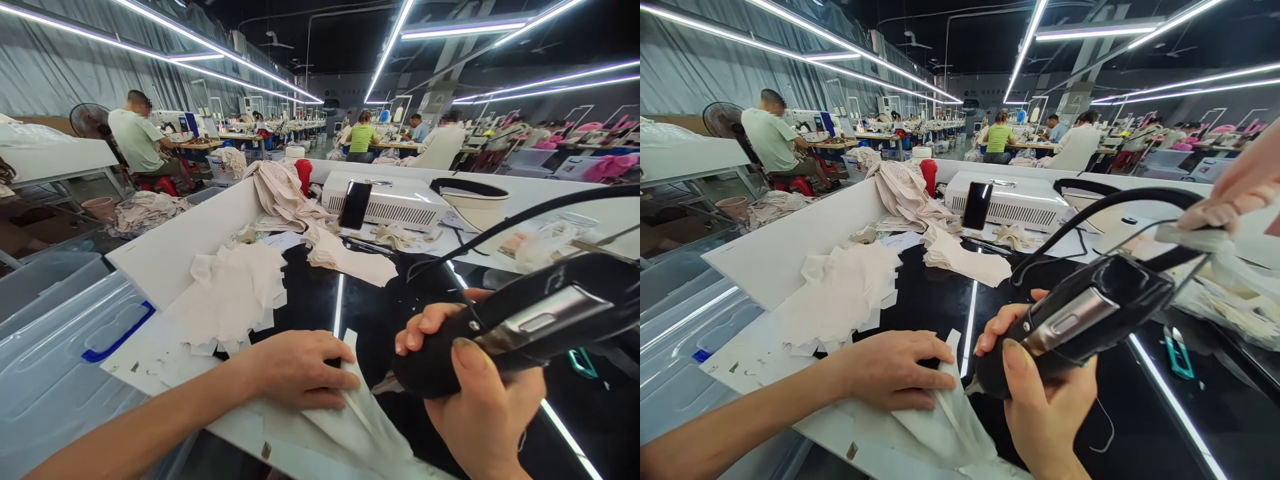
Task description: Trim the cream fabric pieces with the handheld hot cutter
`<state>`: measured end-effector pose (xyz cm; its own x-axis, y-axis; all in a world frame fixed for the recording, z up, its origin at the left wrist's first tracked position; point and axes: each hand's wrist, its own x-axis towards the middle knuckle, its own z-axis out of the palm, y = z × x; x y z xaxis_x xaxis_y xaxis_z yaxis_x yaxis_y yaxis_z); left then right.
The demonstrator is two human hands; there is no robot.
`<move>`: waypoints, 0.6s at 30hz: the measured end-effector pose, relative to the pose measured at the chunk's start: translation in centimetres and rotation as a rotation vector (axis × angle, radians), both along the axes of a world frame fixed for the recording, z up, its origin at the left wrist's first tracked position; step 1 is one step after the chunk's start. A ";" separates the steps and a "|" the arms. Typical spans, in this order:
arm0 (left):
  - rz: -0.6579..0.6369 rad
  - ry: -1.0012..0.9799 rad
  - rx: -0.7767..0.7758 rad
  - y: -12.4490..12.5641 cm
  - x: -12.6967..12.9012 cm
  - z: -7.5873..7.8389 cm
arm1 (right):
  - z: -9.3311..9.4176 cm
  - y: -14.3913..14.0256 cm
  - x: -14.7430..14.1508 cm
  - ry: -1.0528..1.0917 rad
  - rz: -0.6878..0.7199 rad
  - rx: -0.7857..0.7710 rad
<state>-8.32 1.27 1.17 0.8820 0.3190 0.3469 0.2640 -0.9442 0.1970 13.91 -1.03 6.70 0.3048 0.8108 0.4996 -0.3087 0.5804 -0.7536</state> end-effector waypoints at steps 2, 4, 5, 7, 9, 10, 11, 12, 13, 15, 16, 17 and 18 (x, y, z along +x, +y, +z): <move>-0.001 -0.009 0.006 0.0 0.1 -0.1 | 0.1 0.0 0.0 0.004 0.003 -0.005; 0.000 -0.013 0.009 0.0 0.1 -0.3 | 0.3 0.2 -0.1 0.010 -0.005 -0.004; 0.001 -0.016 0.011 0.0 0.1 -0.3 | 0.4 0.2 -0.1 0.013 -0.013 0.000; 0.001 -0.024 0.013 -0.1 0.1 -0.3 | 0.5 0.5 -0.2 0.020 -0.030 0.009; -0.001 -0.033 0.011 -0.1 0.0 -0.3 | 0.5 0.8 -0.5 0.023 -0.036 0.011; -0.002 -0.036 0.009 -0.1 0.0 -0.3 | 0.4 0.9 -0.6 0.024 -0.035 0.009; -0.002 -0.037 0.005 -0.1 0.0 -0.3 | 0.3 1.0 -0.7 0.022 -0.032 0.007; 0.000 -0.038 0.003 -0.1 0.0 -0.3 | 0.2 1.1 -0.8 0.017 -0.029 0.008; 0.003 -0.040 0.003 -0.1 0.0 -0.3 | 0.1 1.1 -0.9 0.010 -0.029 0.011; 0.005 -0.047 0.004 -0.1 0.0 -0.4 | -0.2 1.2 -1.0 -0.007 -0.026 0.010; 0.005 -0.052 0.005 -0.1 0.0 -0.4 | -0.3 1.2 -1.0 -0.015 -0.025 0.005; 0.004 -0.058 0.003 -0.1 0.0 -0.4 | -0.3 1.2 -1.0 -0.022 -0.023 0.000; 0.003 -0.064 0.001 -0.1 0.0 -0.4 | -0.3 1.2 -1.1 -0.026 -0.020 -0.007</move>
